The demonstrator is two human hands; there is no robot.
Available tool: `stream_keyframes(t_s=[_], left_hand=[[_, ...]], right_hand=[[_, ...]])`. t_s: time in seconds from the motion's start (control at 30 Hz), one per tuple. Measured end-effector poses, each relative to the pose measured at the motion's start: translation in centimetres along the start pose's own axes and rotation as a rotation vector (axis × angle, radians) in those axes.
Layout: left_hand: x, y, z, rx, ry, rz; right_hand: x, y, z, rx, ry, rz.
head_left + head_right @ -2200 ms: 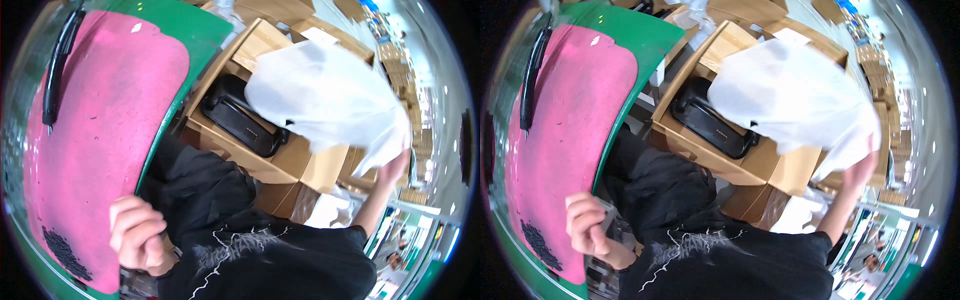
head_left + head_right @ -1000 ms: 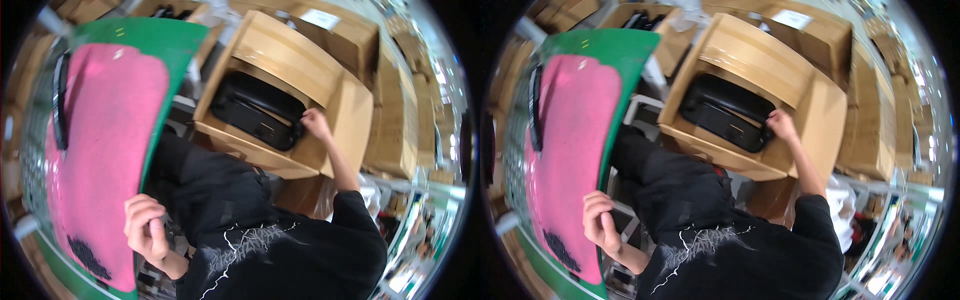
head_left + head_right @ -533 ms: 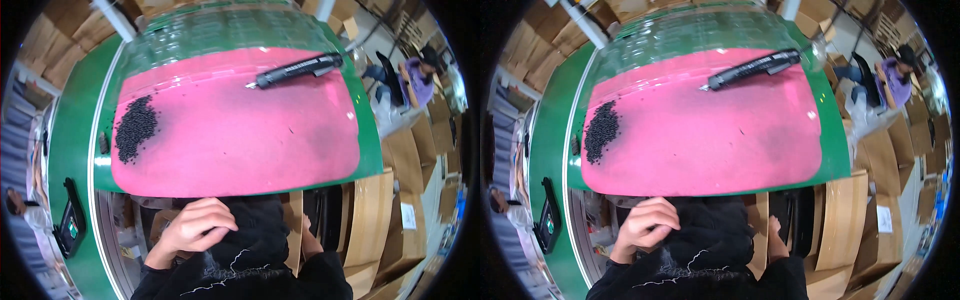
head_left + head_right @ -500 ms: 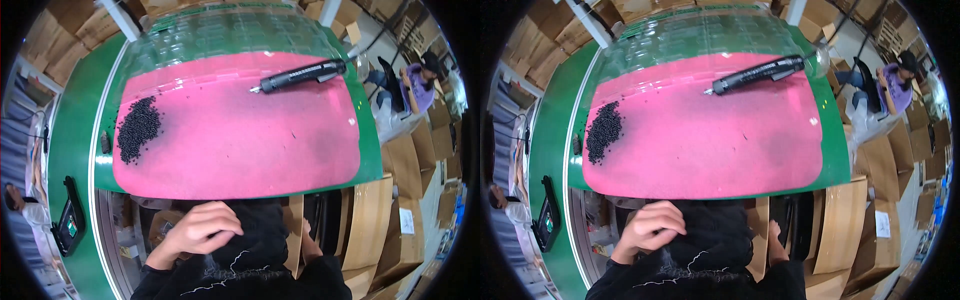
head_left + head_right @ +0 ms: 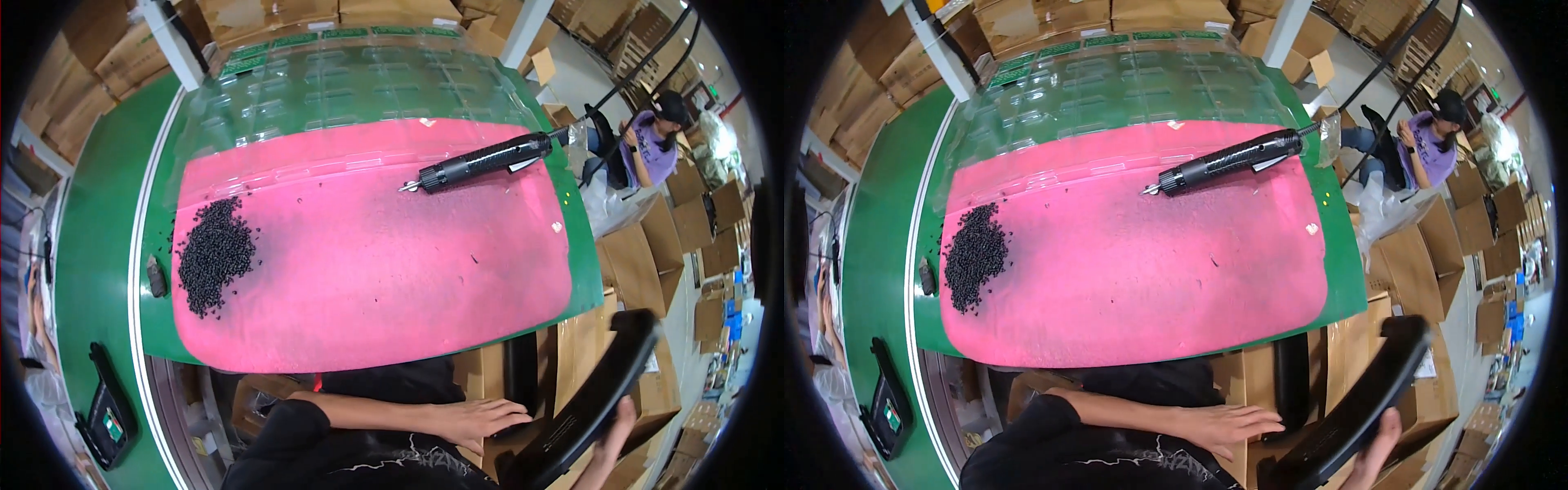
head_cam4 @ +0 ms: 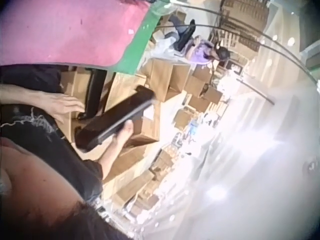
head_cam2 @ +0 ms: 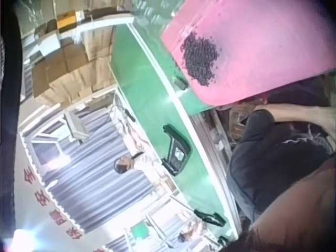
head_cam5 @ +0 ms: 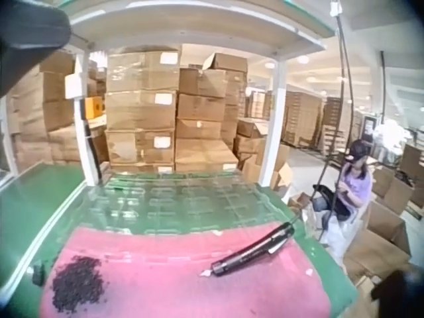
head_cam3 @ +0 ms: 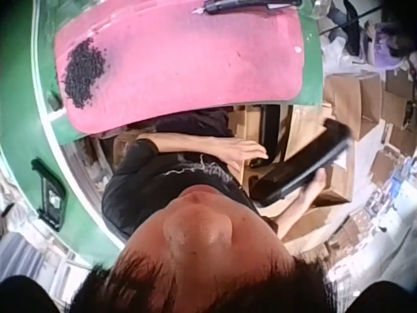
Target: Assembling electronic components by placing circuit boards into plastic housings and securing them with an electric screwdriver.
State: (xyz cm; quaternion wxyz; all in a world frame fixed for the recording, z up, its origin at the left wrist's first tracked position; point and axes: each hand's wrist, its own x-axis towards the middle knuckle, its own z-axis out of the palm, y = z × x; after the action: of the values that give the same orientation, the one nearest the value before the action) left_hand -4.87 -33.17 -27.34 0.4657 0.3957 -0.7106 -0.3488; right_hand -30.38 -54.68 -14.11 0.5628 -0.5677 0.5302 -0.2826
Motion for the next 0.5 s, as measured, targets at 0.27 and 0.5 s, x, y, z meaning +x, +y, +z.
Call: stream_keyframes(t_s=[0.27,0.5], left_hand=[[-1.8,6.4,-4.8,-0.519,0.590,-0.343],[-12.4,15.1,-17.1,-0.493,0.953,-0.515]], right_hand=[[-1.4,-10.1,6.7,-0.265,-0.192,-0.628],[0.0,-12.9,23.2,-1.323,-0.881,-1.563]])
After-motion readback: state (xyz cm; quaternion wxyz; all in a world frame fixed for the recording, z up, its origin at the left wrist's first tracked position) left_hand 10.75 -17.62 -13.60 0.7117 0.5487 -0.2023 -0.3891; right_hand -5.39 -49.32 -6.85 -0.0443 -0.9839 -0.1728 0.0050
